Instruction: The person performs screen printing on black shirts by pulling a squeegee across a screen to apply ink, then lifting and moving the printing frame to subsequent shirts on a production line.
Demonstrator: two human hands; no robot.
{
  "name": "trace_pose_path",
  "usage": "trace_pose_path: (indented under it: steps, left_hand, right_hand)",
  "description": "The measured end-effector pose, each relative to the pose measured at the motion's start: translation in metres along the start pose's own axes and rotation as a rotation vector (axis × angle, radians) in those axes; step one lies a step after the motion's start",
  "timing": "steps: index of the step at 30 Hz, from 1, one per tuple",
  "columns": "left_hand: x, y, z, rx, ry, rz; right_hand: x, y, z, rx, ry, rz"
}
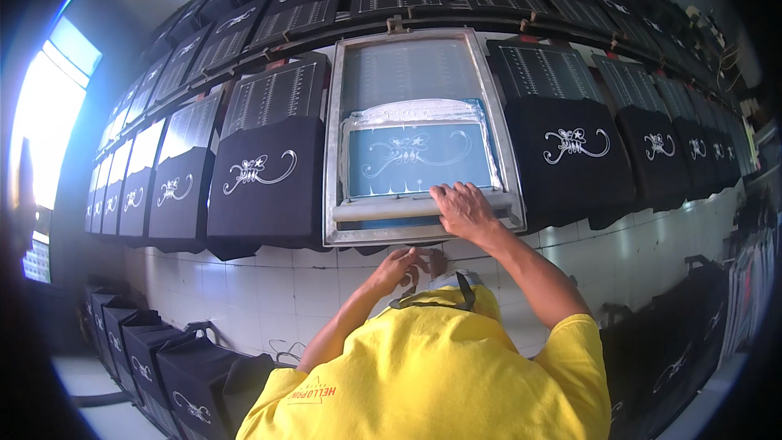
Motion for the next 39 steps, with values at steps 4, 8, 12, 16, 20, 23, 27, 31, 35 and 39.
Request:
trace_pose_path:
  steps: [4, 8, 12, 16, 20, 23, 27, 31, 35, 39]
  left_hand:
    - [0.012, 0.01, -0.006, -0.286, 0.024, -0.03]
    - [0.011, 0.012, -0.015, -0.344, -0.014, -0.05]
    - [0.01, 0.016, -0.019, -0.294, -0.078, -0.125]
    - [0.024, 0.012, 0.002, -0.366, -0.078, -0.204]
    - [0.028, 0.008, 0.008, -0.566, -0.094, -0.104]
    - [0.03, 0.006, 0.014, -0.578, -0.102, -0.081]
    - [0.021, 0.01, 0.0, -0.591, -0.104, -0.085]
    - [0.024, 0.008, 0.001, -0.598, -0.096, -0.074]
    - [0.021, 0.008, -0.003, -0.516, -0.104, -0.094]
    - [0.023, 0.008, -0.003, -0.52, -0.097, -0.098]
  right_hand:
    - [-0.006, 0.012, 0.002, -0.015, -0.033, -0.095]
    - [0.002, -0.004, -0.003, 0.006, -0.042, -0.167]
    - [0.046, -0.004, -0.035, -0.001, -0.04, -0.241]
    - [0.094, 0.008, -0.071, -0.044, -0.028, -0.233]
    - [0.118, 0.017, -0.091, -0.065, -0.038, -0.2]
    - [0.127, 0.027, -0.099, -0.09, -0.065, -0.221]
    - [0.144, 0.027, -0.105, -0.108, -0.045, -0.208]
    - [0.145, 0.028, -0.11, -0.089, -0.074, -0.194]
    - [0.131, 0.028, -0.102, -0.059, -0.057, -0.184]
    - [0.13, 0.02, -0.104, -0.06, -0.075, -0.272]
Point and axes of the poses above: each hand's wrist, its own x-axis towards the middle knuckle, its own y-axis out of the palm, z = x × y, the point moved 1 cm from there along x, towards the middle knuckle, and after that the axes turned 2 degrees about z, right-handed, at the moved point
